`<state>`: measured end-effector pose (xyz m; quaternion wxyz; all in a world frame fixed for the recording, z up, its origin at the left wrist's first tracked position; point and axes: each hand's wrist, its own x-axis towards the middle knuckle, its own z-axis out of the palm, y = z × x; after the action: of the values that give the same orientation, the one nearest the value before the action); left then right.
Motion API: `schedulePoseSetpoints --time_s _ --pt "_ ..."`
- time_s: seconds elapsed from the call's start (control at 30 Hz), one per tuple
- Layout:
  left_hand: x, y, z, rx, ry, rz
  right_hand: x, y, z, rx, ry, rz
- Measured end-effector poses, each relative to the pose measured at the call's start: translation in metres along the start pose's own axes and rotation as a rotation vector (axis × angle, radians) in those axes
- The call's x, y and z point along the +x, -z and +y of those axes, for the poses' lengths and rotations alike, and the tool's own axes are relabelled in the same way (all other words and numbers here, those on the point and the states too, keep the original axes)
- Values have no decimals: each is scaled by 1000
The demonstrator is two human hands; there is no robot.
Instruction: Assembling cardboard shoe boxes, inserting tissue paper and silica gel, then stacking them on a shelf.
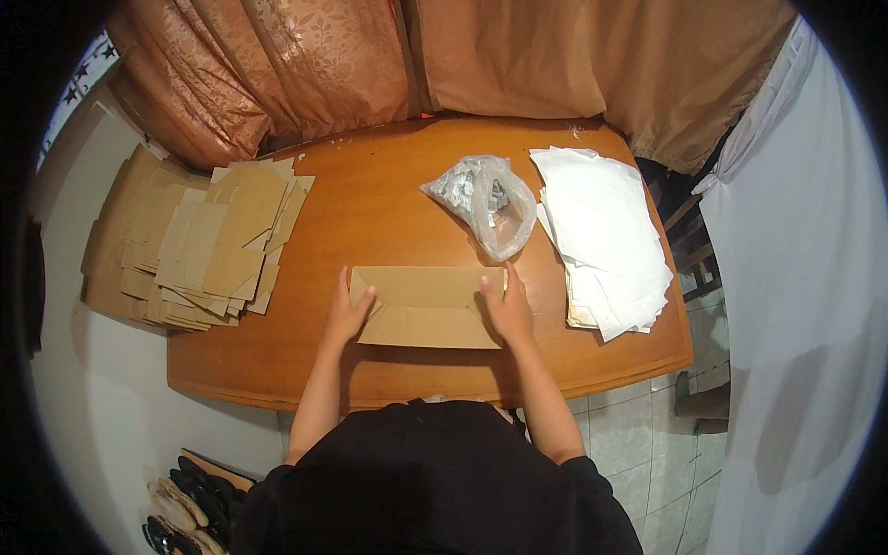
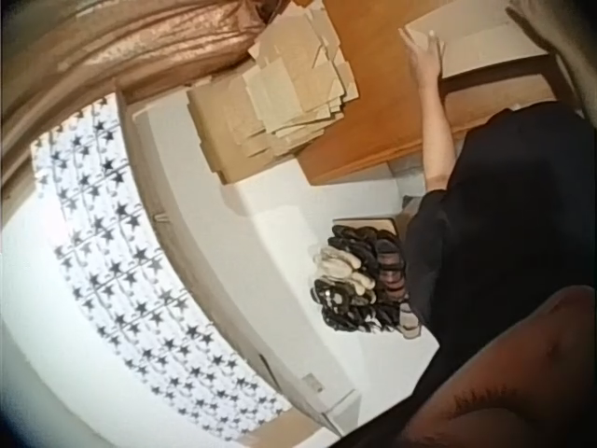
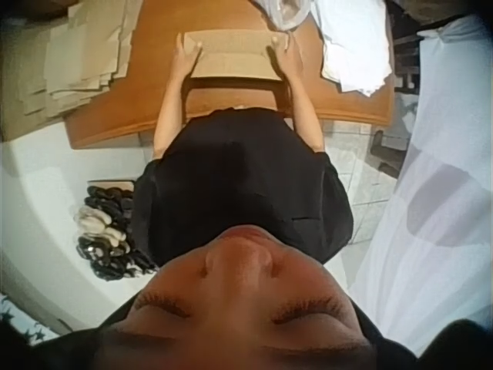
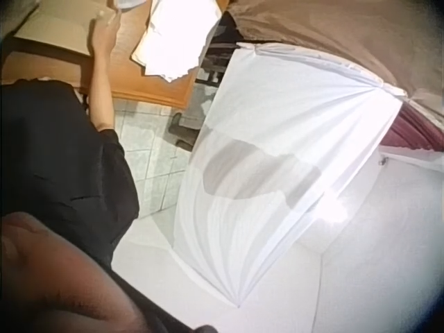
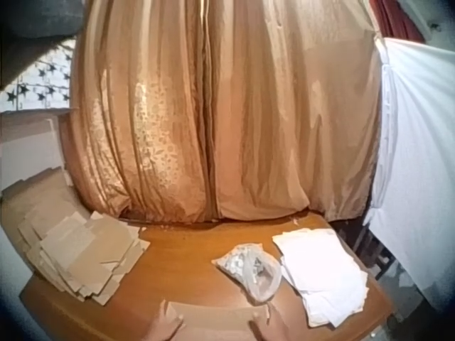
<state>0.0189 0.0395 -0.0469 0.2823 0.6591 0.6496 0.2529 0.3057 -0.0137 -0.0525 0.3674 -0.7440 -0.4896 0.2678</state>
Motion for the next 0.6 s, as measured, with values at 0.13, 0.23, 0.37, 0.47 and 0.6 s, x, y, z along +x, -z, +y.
schedulePoseSetpoints --time_s 0.13,0.23,0.37,0.47,0.6 --pt "7 21 -28 -293 122 -313 9 22 4 196 -330 -438" --pt "1 46 -11 -518 115 -142 5 22 -10 441 -236 -327" --pt "-12 91 2 -1211 -120 112 0 32 -44 967 -128 -254" --pt "-18 93 -24 -1059 -103 154 1 26 -41 1124 68 -258" --pt "-47 58 -47 -939 109 50 -10 9 -12 1092 -41 -214"
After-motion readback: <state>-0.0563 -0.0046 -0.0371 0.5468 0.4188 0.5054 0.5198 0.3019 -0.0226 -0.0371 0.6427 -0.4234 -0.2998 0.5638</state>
